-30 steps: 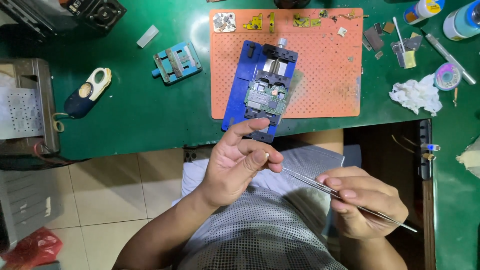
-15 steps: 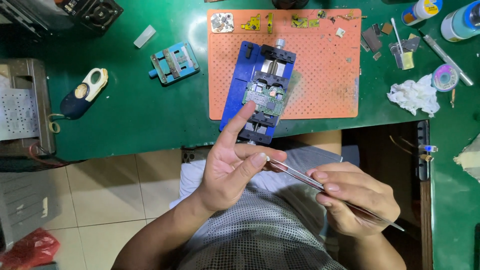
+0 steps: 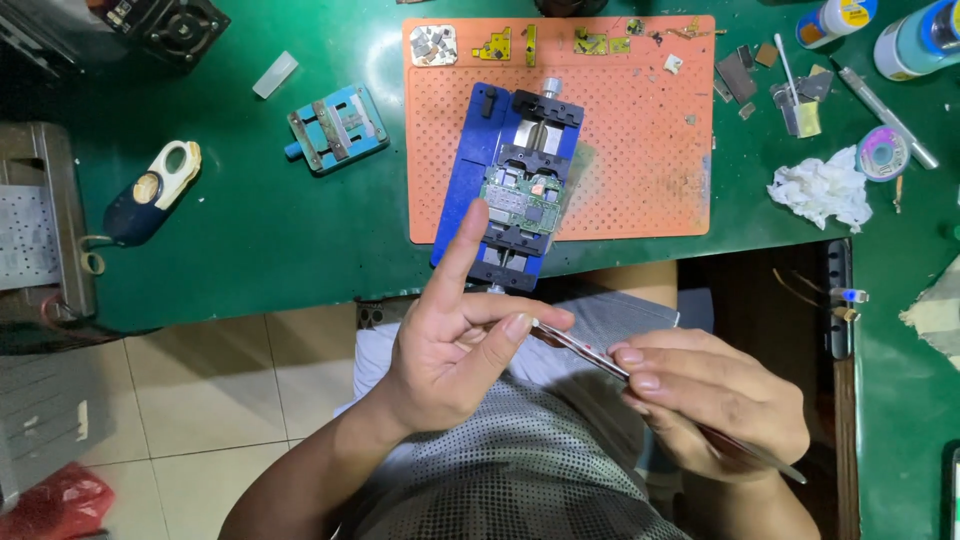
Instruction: Inspecting a mobile phone motherboard using tweezers and a magnifying glass while it is secured in a repair jig.
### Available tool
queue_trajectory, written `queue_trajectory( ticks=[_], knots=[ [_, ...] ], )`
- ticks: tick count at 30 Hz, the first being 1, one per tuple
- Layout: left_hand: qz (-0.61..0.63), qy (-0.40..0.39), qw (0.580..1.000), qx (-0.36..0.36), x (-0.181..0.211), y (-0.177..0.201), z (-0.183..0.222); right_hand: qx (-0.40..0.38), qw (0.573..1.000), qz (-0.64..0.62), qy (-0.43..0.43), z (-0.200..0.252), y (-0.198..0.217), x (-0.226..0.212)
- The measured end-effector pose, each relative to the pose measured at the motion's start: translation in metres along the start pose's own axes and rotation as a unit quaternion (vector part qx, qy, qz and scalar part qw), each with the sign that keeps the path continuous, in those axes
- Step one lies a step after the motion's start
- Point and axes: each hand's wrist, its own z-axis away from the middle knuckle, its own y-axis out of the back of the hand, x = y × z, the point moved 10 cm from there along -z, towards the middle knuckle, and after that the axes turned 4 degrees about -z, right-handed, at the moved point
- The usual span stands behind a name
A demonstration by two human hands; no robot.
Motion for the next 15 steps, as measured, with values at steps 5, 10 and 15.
queue_trajectory(
  ticks=[5,10,15],
  knots=[
    [-0.158,-0.081,0.984,0.010,0.018,0.005,-0.003,0.093,0.995,0.033,0.022,0.002,0.028,0.009],
    [-0.627,-0.131,0.747,0.176,0.024,0.013,-0.003,0.288,0.938,0.159,0.110,-0.029,0.113,0.045],
    [-0.760,-0.075,0.612,0.204,0.014,0.009,-0.009,0.317,0.926,0.193,0.070,-0.082,0.151,0.100]
  ],
)
